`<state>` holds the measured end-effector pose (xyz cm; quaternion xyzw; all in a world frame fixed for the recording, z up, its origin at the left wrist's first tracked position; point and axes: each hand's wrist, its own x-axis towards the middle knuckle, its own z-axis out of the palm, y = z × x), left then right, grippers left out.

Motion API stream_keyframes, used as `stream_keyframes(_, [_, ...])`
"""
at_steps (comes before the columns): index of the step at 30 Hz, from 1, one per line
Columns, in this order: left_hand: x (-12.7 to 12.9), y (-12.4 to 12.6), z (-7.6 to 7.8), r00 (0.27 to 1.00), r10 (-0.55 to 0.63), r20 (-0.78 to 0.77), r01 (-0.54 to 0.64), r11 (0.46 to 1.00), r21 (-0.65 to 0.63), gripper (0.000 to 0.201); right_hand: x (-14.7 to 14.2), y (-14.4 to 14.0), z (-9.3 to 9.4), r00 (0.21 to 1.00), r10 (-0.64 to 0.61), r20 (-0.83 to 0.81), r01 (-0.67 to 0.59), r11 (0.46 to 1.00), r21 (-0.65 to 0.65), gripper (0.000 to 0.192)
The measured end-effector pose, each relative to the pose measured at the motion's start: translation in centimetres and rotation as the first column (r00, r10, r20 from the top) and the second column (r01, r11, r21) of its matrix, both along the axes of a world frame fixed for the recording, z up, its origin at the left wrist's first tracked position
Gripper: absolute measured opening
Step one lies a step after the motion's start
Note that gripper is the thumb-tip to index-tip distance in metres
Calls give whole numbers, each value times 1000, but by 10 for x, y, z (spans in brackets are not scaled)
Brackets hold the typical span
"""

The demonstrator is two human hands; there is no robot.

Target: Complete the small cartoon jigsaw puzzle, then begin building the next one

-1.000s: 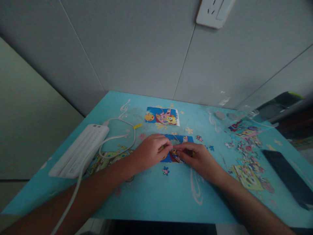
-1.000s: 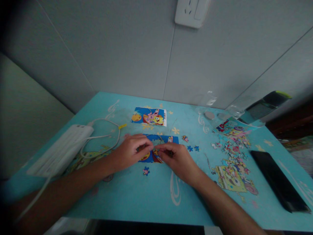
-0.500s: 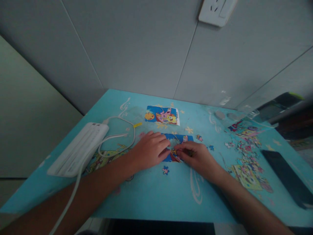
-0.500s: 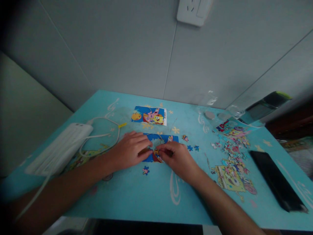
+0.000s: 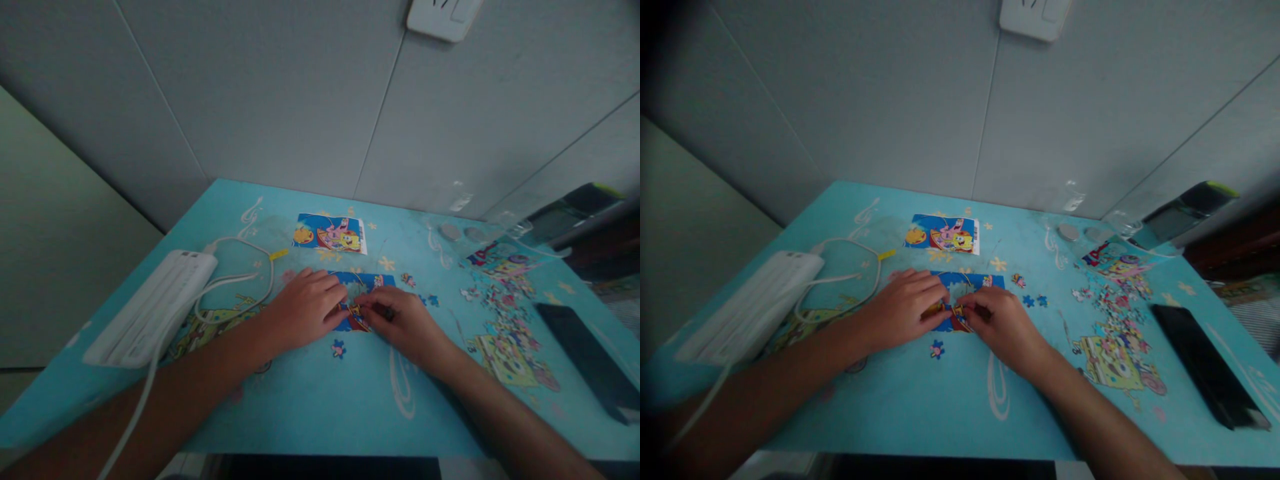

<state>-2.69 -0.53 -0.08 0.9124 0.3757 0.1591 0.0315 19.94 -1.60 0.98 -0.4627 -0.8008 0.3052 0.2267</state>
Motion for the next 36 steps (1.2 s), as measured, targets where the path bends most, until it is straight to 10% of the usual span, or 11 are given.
stream_keyframes(10, [-5,4,-2,993,22,119,-12,997,-79,17,5,0,10,975,-152,-161,143,987,-69,16])
stream_keyframes(17, [-28,23,8,980,139,143,-154,983,102,13,27,11,9,962,-265,-71,268,963,34,19])
stream_keyframes(26, [-29,26,-1,996,87,33,-91,980,179,17,123,49,15,760,-647,-60,630,713,309,28])
stream_keyframes(36, [-28,24,-9,999,30,24,-33,991,131,21,121,53,2,900,-391,194,383,921,78,30])
